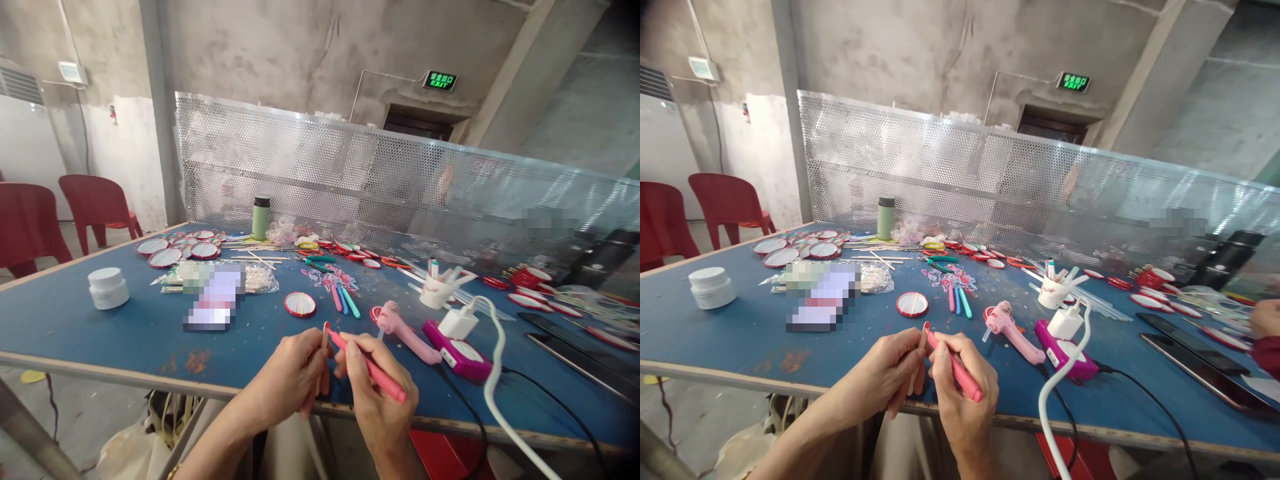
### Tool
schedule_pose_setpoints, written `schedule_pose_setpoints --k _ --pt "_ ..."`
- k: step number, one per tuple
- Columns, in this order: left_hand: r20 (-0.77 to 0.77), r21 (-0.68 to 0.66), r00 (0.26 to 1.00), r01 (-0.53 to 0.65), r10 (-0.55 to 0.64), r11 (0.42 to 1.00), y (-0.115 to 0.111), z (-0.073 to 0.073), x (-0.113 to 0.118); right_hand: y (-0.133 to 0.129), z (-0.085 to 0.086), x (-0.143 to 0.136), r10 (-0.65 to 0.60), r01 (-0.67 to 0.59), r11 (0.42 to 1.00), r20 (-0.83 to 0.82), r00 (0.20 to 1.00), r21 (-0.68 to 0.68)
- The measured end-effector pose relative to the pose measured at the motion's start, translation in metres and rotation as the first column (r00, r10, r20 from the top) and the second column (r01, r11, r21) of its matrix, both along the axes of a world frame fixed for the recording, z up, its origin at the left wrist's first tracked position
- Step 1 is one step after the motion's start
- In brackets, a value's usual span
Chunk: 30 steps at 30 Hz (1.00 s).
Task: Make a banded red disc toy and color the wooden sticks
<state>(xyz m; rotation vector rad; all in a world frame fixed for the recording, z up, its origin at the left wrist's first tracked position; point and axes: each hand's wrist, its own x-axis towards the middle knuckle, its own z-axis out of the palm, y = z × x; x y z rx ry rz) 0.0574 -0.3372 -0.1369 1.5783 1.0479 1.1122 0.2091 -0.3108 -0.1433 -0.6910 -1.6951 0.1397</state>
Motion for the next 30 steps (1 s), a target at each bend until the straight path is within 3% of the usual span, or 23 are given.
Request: schedule_pose_setpoints --k 30 --pt "-0.015 -0.004 1.0 0.004 -0.004 1.0 -0.0006 0.0018 0.0003 0.0011 -0.0002 -0.0023 -0.02 0.019 0.999 0.018 1.0 0.045"
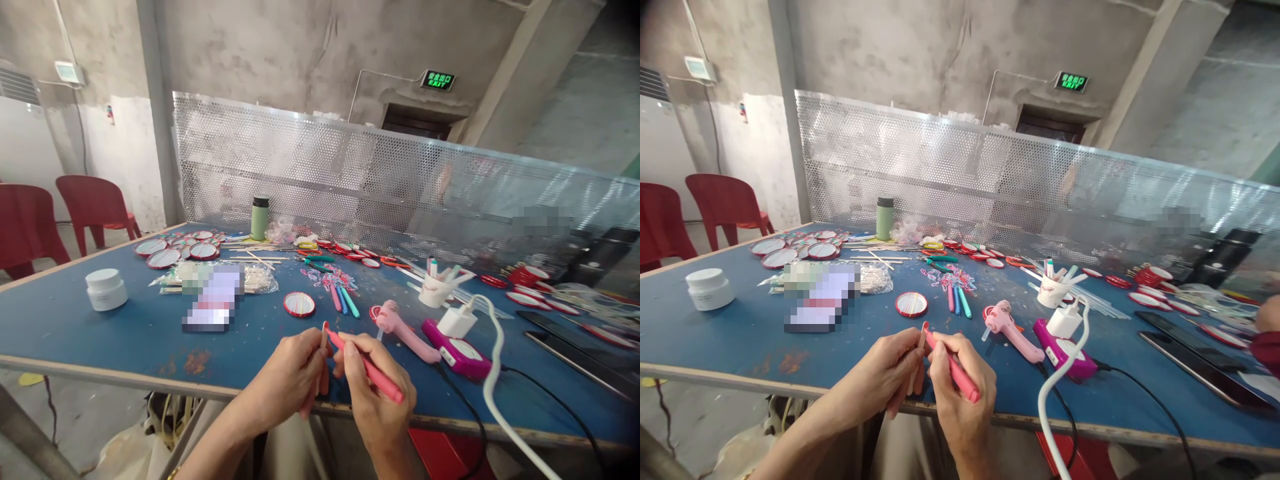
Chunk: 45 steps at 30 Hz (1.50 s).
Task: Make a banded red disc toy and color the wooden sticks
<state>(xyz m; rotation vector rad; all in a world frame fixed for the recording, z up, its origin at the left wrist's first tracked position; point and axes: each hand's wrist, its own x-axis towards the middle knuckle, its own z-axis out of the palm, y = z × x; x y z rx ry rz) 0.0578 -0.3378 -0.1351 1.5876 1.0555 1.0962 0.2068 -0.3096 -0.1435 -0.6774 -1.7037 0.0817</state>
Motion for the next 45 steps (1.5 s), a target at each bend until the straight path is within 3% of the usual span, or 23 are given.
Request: schedule_pose_setpoints --k 45 --pt "0.001 -0.011 1.0 0.005 -0.005 1.0 -0.0017 0.0018 -0.0001 -0.0023 -0.0002 -0.0004 -0.05 0.051 0.999 -0.022 0.998 0.01"
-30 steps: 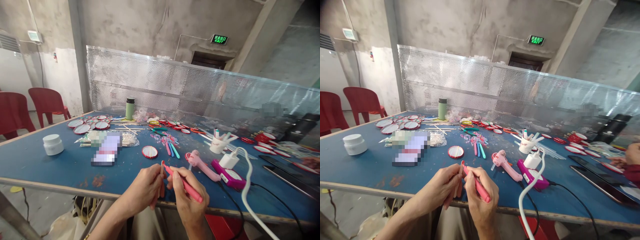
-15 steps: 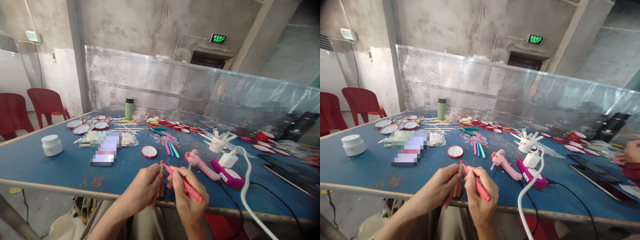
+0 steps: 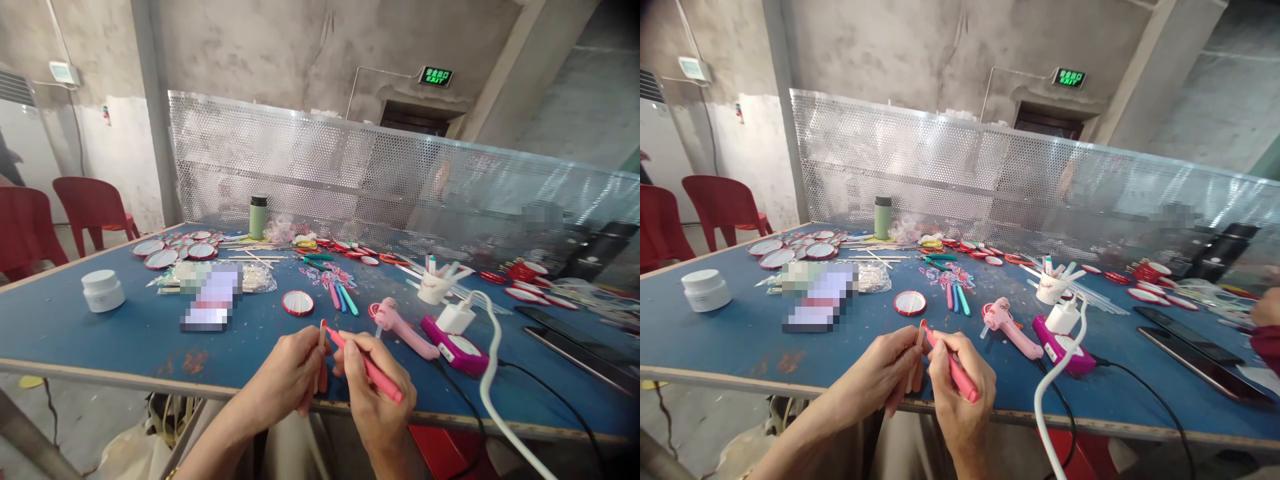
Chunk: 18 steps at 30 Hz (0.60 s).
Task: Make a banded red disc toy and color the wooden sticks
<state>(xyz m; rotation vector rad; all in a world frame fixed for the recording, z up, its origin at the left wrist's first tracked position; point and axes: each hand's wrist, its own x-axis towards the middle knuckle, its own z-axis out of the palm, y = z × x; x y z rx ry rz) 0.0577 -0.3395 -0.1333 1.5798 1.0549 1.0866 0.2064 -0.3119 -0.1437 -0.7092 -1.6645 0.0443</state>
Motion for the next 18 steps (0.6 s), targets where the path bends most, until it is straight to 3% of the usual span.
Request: schedule_pose_setpoints --k 18 --pt "0.0 0.019 1.0 0.01 -0.01 1.0 0.0005 0.0009 -0.0006 0.0009 -0.0014 0.0007 0.012 -0.012 1.0 -0.006 1.0 0.001"
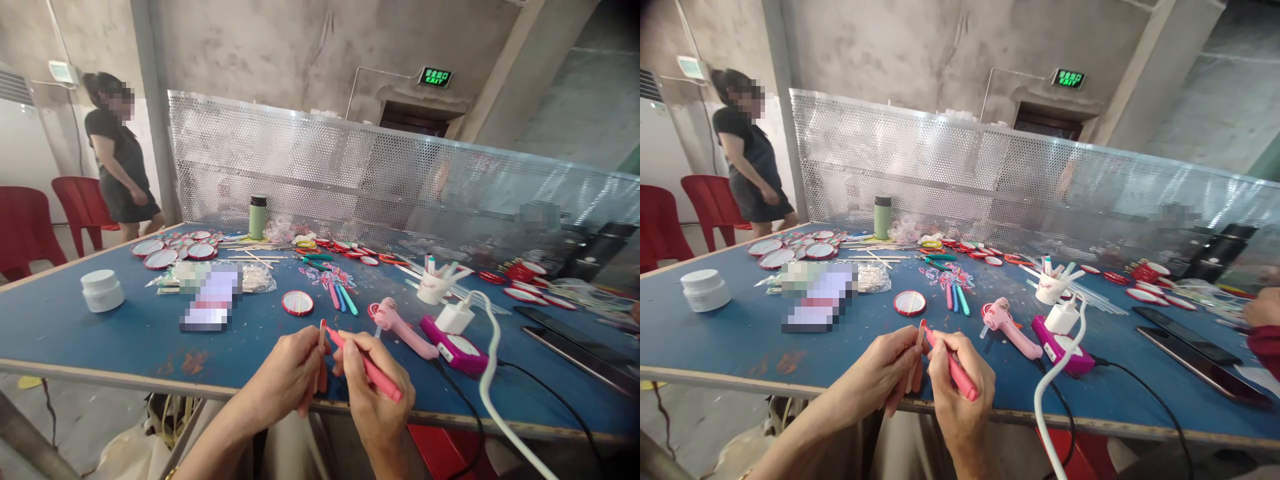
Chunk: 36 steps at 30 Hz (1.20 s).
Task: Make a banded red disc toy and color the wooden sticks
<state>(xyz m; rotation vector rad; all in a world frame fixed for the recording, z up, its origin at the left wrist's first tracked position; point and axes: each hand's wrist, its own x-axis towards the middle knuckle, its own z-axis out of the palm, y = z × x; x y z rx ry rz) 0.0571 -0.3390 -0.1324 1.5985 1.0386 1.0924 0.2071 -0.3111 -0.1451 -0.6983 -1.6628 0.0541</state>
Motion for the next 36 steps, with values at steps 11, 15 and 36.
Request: schedule_pose_setpoints --k 11,15,36 --pt "0.017 -0.025 1.0 0.003 -0.002 1.0 0.0017 -0.0032 0.0005 -0.0028 0.0019 -0.0013 -0.038 0.038 0.999 -0.008 0.999 -0.01" --pt "0.006 -0.018 1.0 -0.003 0.003 1.0 0.0007 -0.0028 0.0002 -0.002 0.0009 -0.0015 -0.021 0.021 1.0 0.002 1.0 -0.006" --pt "0.017 -0.016 1.0 0.003 -0.003 1.0 0.002 -0.004 -0.0005 -0.0025 0.003 -0.0014 -0.027 0.027 1.0 -0.017 0.999 -0.016"
